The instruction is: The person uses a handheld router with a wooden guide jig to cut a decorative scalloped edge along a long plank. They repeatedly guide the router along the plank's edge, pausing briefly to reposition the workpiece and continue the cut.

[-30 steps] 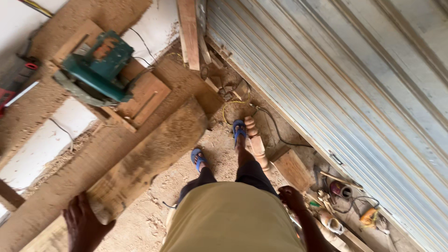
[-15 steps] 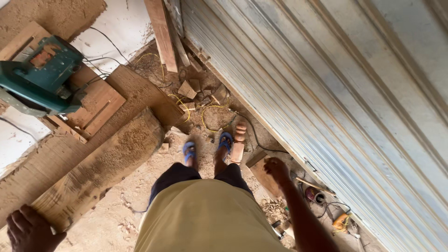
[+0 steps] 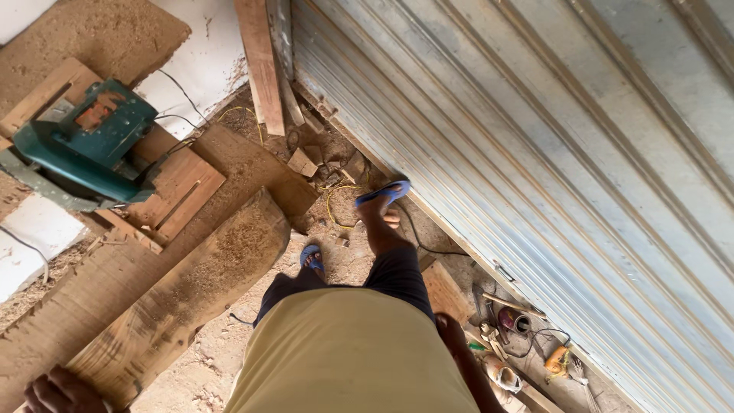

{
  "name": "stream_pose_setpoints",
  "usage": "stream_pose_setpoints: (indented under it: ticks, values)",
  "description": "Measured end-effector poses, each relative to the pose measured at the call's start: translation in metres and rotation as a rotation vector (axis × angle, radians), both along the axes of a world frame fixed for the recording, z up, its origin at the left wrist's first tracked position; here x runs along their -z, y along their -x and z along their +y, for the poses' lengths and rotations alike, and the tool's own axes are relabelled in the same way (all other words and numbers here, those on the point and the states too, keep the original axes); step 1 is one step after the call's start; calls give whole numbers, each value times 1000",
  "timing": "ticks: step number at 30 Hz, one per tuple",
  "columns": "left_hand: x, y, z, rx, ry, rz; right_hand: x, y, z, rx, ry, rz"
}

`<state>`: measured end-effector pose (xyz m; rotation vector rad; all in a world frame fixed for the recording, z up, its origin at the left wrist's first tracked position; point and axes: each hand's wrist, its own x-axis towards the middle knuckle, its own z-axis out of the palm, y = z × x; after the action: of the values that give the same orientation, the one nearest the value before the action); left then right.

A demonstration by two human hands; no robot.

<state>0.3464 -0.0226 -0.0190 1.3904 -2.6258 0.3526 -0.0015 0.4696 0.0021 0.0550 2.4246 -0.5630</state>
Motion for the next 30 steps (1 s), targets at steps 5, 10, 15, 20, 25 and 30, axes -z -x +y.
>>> stream_pose_setpoints:
  ticks: [5,10,15,20,25,30]
  values:
    - [-1,-21,2,-112,-413,-320,5,-22,3,-37,-10,-33]
    - [-6,-20,-4,-167,-611,-302,1,-15,4,-47,-10,-54]
    - [-20,-22,-3,-92,-671,-211,-1,12,-2,-10,-7,-57]
    - [-24,-23,0,-97,-668,-194,-6,41,-16,274,89,-222]
    - [-32,-16,0,-79,-607,-233,-6,66,-25,234,338,-284]
    - [-51,-2,4,-80,-571,-198,-3,88,-23,27,325,-320]
